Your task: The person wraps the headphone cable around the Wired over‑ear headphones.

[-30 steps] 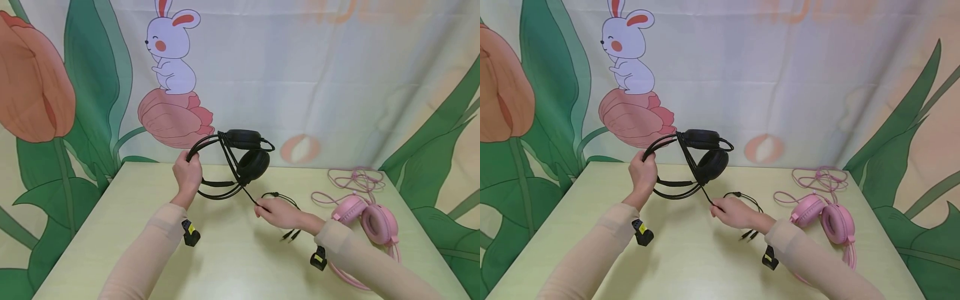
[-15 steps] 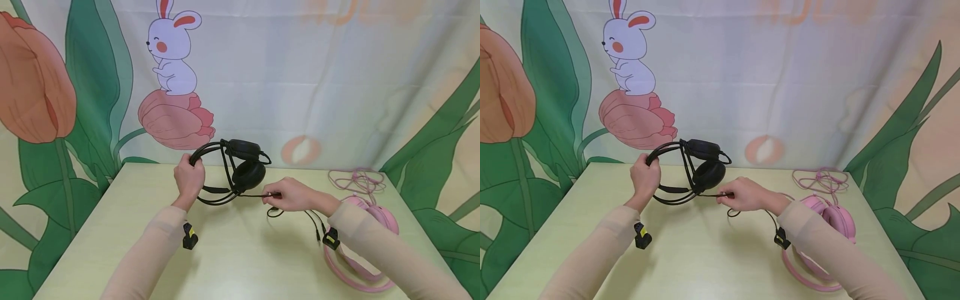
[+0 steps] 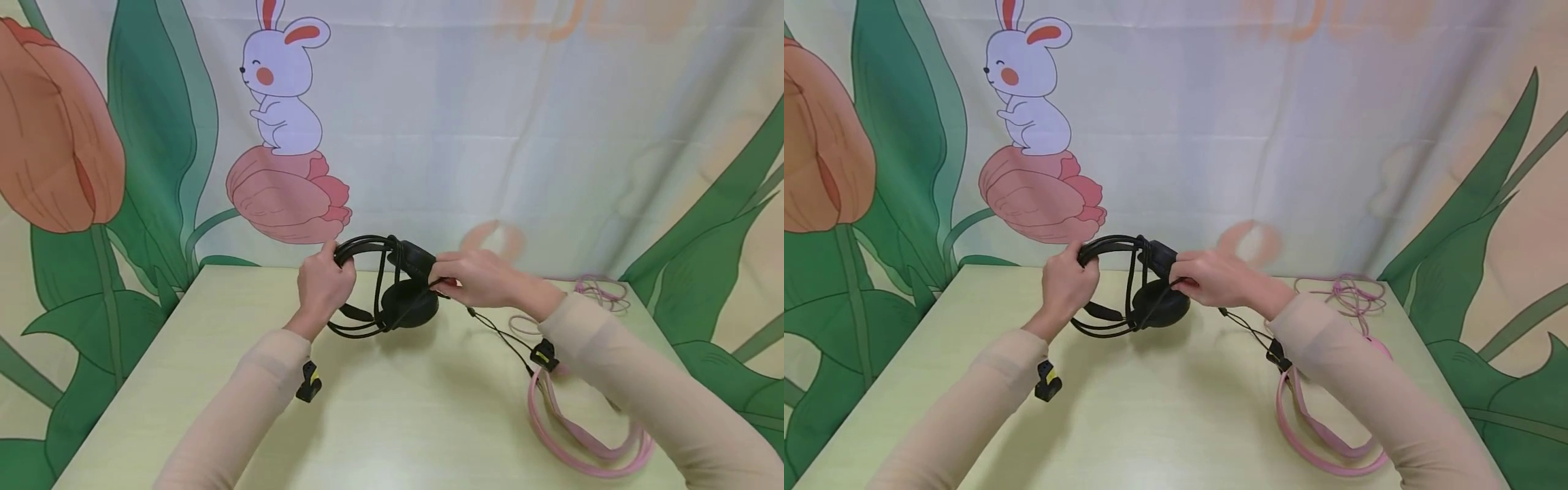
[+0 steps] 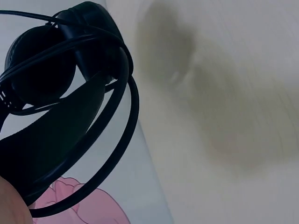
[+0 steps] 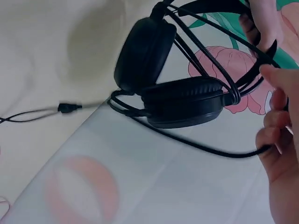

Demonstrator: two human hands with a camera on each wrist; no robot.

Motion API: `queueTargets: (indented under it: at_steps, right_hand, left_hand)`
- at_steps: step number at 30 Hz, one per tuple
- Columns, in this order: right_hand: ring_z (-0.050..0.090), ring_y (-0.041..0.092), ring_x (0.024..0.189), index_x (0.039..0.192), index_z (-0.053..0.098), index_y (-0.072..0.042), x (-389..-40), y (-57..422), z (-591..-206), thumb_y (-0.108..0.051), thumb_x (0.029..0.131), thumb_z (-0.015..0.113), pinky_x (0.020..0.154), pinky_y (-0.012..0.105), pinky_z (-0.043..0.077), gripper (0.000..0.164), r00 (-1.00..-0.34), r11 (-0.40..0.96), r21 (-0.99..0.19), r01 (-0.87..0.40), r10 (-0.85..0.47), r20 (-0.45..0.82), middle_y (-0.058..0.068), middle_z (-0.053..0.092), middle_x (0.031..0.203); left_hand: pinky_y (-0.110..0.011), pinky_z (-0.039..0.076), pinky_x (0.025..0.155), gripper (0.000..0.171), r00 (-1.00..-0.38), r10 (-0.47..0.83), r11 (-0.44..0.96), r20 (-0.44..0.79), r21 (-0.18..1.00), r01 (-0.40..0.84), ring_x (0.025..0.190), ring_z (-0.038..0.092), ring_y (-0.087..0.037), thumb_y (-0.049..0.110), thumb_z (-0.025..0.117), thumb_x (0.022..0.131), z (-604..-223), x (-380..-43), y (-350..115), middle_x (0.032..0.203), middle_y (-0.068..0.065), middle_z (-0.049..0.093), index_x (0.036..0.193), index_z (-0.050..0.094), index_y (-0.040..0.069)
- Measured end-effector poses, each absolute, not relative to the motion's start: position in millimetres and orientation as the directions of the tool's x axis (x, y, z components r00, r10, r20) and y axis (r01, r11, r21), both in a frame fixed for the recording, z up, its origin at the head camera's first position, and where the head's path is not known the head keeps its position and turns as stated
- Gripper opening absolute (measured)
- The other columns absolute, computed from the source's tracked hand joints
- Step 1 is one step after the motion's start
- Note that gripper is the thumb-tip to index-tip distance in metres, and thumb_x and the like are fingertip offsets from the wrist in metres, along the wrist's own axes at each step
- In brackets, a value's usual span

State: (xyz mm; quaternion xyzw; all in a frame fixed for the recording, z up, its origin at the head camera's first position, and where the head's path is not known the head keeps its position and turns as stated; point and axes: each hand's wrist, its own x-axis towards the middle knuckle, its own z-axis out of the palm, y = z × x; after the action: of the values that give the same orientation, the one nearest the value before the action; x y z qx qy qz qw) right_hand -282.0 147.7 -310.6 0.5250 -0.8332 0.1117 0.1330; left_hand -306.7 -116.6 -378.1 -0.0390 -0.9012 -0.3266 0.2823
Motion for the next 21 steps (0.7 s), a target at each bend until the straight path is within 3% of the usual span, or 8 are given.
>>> queueTargets:
  at_steps: [4,9,15,21]
  right_hand:
    - [0.049,0.007,0.052,0.085,0.064,-0.012,-287,149,-307,-0.010,0.083,0.064,0.043,0.019,0.036,0.003,-0.312,0.383,0.115,-0.917,-0.865,0.394,-0.002,0.056,0.076]
    - [0.048,0.007,0.050,0.079,0.057,-0.014,-291,151,-302,-0.016,0.077,0.071,0.040,0.019,0.033,0.013,-0.227,0.362,0.274,-0.891,-0.878,0.422,-0.005,0.055,0.071]
    - [0.039,0.008,0.044,0.073,0.049,-0.013,-295,153,-298,-0.028,0.076,0.073,0.039,0.021,0.025,0.029,-0.234,0.381,0.363,-0.850,-0.891,0.388,-0.005,0.050,0.064]
    - [0.043,0.009,0.048,0.075,0.051,-0.014,-300,159,-300,-0.029,0.081,0.069,0.043,0.022,0.030,0.024,-0.281,0.397,0.313,-0.863,-0.891,0.357,-0.005,0.052,0.067]
  left_hand:
    - [-0.039,0.042,0.049,0.014,-0.833,0.010,0.832,0.552,0.458,0.314,0.059,0.058,-0.029,0.022,0.049,0.083,-371,-303,-114,0.063,-0.008,0.059,0.087,0.056,0.010]
    - [-0.032,0.037,0.045,0.009,-0.821,0.157,0.850,0.548,0.348,0.395,0.051,0.051,-0.022,0.020,0.051,0.082,-362,-298,-111,0.060,-0.004,0.055,0.084,0.053,0.012]
    - [-0.028,0.034,0.046,0.005,-0.787,0.281,0.810,0.550,0.304,0.502,0.051,0.047,-0.016,0.018,0.053,0.082,-357,-289,-107,0.059,0.001,0.051,0.083,0.054,0.013]
    - [-0.026,0.035,0.050,0.004,-0.709,0.415,0.676,0.570,0.328,0.660,0.052,0.044,-0.012,0.016,0.054,0.083,-356,-285,-111,0.058,0.005,0.049,0.081,0.058,0.015]
